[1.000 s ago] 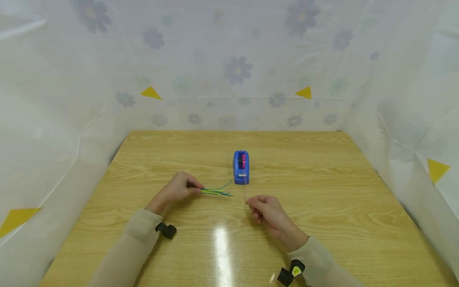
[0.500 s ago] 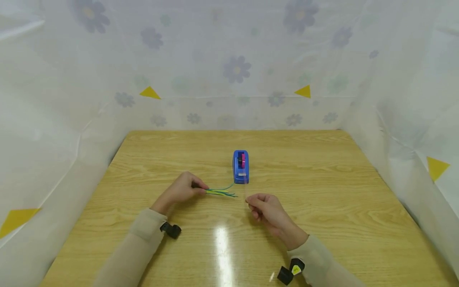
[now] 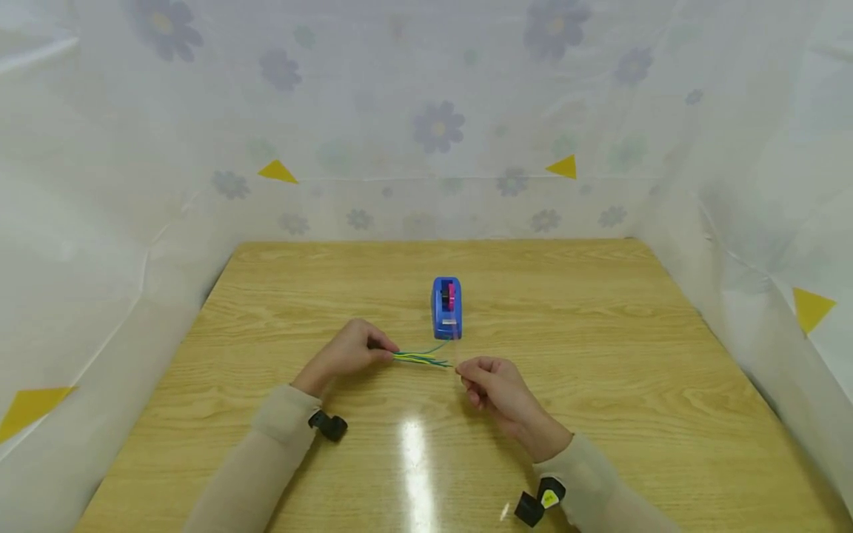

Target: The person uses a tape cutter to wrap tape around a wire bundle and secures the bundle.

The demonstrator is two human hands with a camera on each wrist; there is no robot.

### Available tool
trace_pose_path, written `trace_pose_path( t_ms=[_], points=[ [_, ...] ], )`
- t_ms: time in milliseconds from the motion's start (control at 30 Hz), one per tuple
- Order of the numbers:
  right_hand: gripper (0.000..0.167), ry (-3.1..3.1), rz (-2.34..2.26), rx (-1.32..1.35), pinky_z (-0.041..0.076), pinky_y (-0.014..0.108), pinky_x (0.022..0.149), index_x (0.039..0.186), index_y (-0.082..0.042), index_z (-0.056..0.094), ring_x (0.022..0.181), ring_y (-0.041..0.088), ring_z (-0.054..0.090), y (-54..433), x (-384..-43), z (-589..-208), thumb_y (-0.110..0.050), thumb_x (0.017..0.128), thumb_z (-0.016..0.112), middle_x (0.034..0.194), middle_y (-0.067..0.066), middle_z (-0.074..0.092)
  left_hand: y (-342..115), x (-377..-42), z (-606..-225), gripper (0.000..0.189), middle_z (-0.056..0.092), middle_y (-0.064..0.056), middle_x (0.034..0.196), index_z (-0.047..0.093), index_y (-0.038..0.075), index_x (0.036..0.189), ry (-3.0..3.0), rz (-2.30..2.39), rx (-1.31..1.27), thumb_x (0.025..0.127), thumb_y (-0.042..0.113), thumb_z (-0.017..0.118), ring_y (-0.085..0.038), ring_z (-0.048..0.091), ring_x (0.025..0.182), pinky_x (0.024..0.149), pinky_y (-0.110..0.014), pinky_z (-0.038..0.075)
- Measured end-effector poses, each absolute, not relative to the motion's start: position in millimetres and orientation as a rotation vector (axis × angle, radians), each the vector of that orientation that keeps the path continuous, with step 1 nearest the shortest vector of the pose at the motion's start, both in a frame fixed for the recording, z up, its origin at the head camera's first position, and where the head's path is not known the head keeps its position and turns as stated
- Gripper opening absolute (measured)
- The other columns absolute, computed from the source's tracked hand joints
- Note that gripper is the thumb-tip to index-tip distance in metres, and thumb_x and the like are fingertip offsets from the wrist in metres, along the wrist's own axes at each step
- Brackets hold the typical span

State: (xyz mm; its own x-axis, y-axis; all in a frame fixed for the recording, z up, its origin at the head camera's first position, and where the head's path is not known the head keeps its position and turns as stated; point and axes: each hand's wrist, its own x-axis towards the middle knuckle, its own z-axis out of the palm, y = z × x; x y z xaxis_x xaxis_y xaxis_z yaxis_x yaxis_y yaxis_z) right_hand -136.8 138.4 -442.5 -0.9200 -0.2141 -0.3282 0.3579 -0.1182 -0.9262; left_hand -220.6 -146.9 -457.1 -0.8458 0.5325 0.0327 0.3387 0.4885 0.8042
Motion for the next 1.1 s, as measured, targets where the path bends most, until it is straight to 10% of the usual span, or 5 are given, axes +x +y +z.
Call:
trace_pose_path(
  t_ms=[1100],
  points=[
    [0.018,1.804,-2.087,0.147,0.038,0.021,0.047,0.089,0.002,0.066,0.051,0.009,0.048,129,-134,-441,-0.016,0.094,0.068,0.068,0.001,0.057,-106,-214,-459,0.009,0.074,0.001,0.087,0.080,0.007,0.093,2.534,1.321,0.687,0.085,0.004,0.077,-0.008,0.065,0.080,0.073,-0.026,0.053]
  ],
)
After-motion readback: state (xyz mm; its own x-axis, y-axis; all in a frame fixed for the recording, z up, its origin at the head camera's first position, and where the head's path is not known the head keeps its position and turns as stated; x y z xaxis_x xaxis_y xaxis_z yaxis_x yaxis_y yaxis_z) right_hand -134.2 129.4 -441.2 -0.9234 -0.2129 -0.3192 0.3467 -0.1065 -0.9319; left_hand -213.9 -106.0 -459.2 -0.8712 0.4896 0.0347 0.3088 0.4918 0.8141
